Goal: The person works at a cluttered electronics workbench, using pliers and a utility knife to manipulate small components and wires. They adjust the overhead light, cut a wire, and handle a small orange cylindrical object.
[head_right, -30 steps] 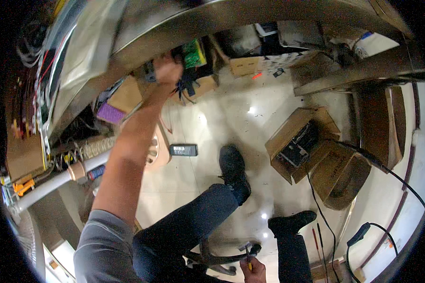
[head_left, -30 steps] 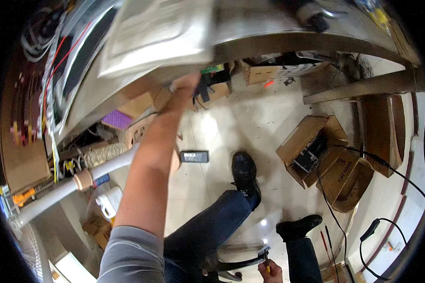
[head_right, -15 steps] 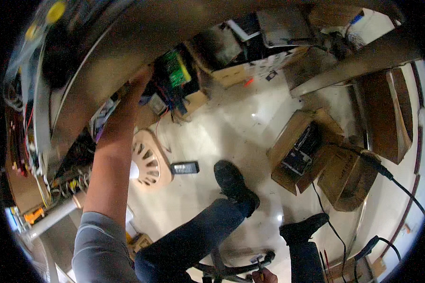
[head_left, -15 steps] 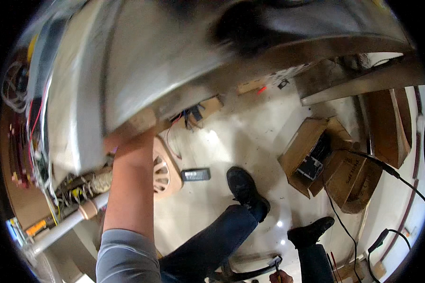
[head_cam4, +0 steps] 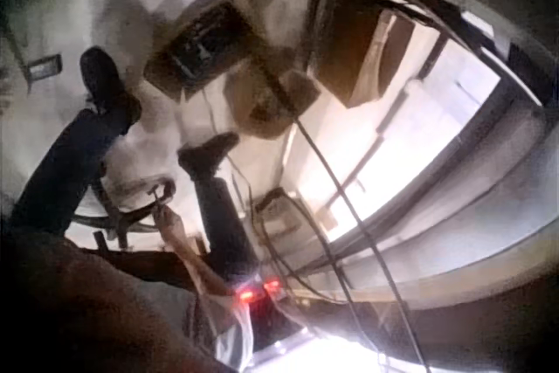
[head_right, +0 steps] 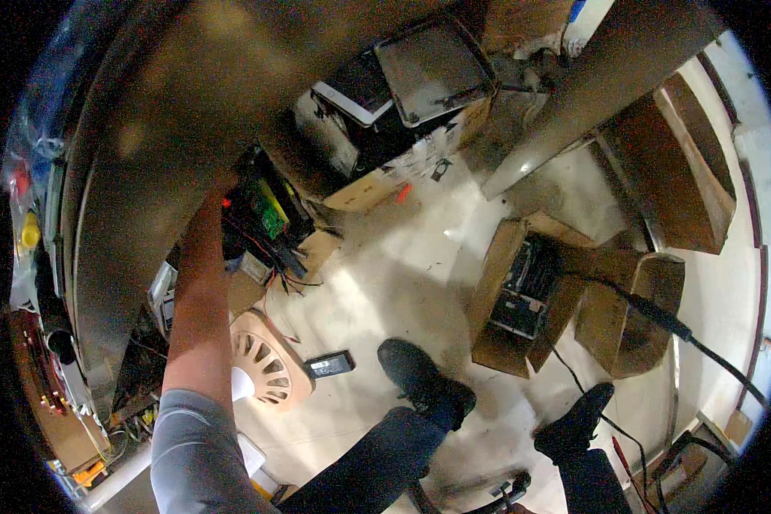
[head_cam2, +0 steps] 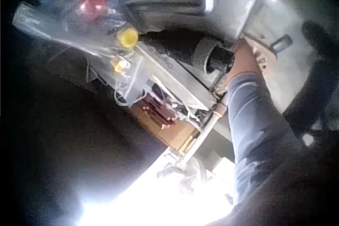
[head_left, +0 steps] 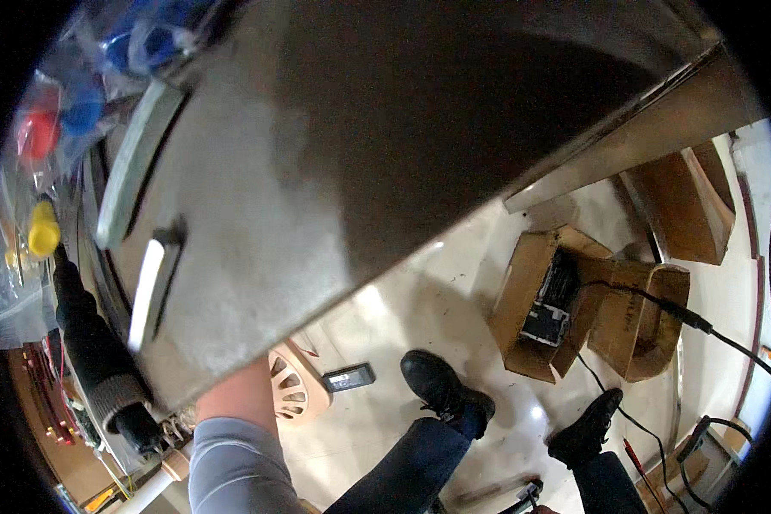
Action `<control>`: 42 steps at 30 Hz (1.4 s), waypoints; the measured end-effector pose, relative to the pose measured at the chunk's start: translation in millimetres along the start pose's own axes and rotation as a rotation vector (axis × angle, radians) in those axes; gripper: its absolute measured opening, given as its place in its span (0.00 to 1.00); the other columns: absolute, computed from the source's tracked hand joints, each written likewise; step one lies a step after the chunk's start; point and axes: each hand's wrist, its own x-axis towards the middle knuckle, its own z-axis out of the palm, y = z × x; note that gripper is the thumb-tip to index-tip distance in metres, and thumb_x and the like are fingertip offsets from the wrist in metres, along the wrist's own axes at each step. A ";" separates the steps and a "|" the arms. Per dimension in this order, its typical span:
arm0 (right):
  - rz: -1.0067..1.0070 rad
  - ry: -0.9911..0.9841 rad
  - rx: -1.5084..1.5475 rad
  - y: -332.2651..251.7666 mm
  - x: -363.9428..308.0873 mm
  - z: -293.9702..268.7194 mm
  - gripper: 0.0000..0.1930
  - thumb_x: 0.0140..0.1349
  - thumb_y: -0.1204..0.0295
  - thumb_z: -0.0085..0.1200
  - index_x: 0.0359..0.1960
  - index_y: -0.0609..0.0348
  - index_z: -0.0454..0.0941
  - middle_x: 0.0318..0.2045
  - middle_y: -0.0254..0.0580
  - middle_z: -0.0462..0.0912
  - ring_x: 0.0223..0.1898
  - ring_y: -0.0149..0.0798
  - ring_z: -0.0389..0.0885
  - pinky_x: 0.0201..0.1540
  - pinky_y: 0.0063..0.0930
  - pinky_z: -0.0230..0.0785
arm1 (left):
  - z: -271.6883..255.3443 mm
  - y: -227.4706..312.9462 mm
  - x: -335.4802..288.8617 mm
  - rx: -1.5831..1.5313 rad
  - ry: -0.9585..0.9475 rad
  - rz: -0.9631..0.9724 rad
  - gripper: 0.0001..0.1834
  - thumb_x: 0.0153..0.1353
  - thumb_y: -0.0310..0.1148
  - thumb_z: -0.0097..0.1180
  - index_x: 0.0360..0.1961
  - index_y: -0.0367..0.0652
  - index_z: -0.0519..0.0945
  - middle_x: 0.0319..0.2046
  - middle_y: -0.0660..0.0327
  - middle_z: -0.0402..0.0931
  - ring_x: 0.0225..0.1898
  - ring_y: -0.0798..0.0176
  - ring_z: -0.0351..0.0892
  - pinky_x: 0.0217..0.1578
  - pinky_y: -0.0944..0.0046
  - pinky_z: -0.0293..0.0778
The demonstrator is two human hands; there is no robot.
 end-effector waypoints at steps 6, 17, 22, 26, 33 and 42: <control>0.010 -0.008 0.037 -7.1 -0.7 0.7 0.18 0.76 0.61 0.49 0.59 0.59 0.77 0.43 0.50 0.86 0.40 0.42 0.82 0.43 0.37 0.74 | -3.5 -4.3 8.1 0.007 0.008 0.023 0.26 0.69 0.42 0.53 0.65 0.44 0.74 0.61 0.51 0.76 0.59 0.48 0.76 0.62 0.49 0.68; -0.091 0.002 0.109 -10.9 -11.5 3.5 0.16 0.74 0.68 0.51 0.58 0.63 0.76 0.41 0.52 0.86 0.42 0.43 0.81 0.45 0.36 0.74 | -22.0 -17.6 5.1 0.061 0.063 0.095 0.25 0.69 0.38 0.55 0.65 0.42 0.75 0.60 0.53 0.77 0.59 0.52 0.77 0.61 0.53 0.70; -0.201 0.027 0.164 -4.6 -22.9 6.7 0.13 0.75 0.67 0.49 0.49 0.65 0.78 0.32 0.46 0.81 0.36 0.37 0.76 0.41 0.35 0.72 | -43.1 -13.2 -7.6 0.084 0.086 0.168 0.24 0.69 0.37 0.55 0.65 0.42 0.75 0.60 0.54 0.77 0.59 0.53 0.77 0.60 0.54 0.70; -0.136 0.045 0.249 -9.5 -40.9 10.9 0.12 0.73 0.68 0.52 0.46 0.65 0.79 0.31 0.43 0.80 0.35 0.35 0.74 0.40 0.34 0.71 | -60.0 -6.5 -17.5 0.101 0.099 0.222 0.24 0.69 0.35 0.56 0.64 0.41 0.75 0.60 0.55 0.77 0.58 0.55 0.77 0.59 0.56 0.71; -0.316 0.086 0.226 10.7 -49.9 27.1 0.11 0.71 0.67 0.56 0.43 0.65 0.79 0.28 0.42 0.79 0.33 0.34 0.73 0.37 0.34 0.69 | -85.9 -0.7 -36.9 0.184 0.105 0.305 0.23 0.69 0.33 0.57 0.64 0.40 0.76 0.60 0.56 0.78 0.58 0.57 0.78 0.59 0.58 0.72; -0.289 0.061 0.329 6.6 -53.0 15.4 0.14 0.70 0.65 0.59 0.30 0.61 0.75 0.18 0.32 0.71 0.22 0.26 0.66 0.26 0.27 0.60 | -91.1 -5.3 -84.6 1.142 0.654 0.322 0.22 0.69 0.30 0.58 0.63 0.39 0.76 0.60 0.57 0.79 0.57 0.60 0.79 0.58 0.61 0.73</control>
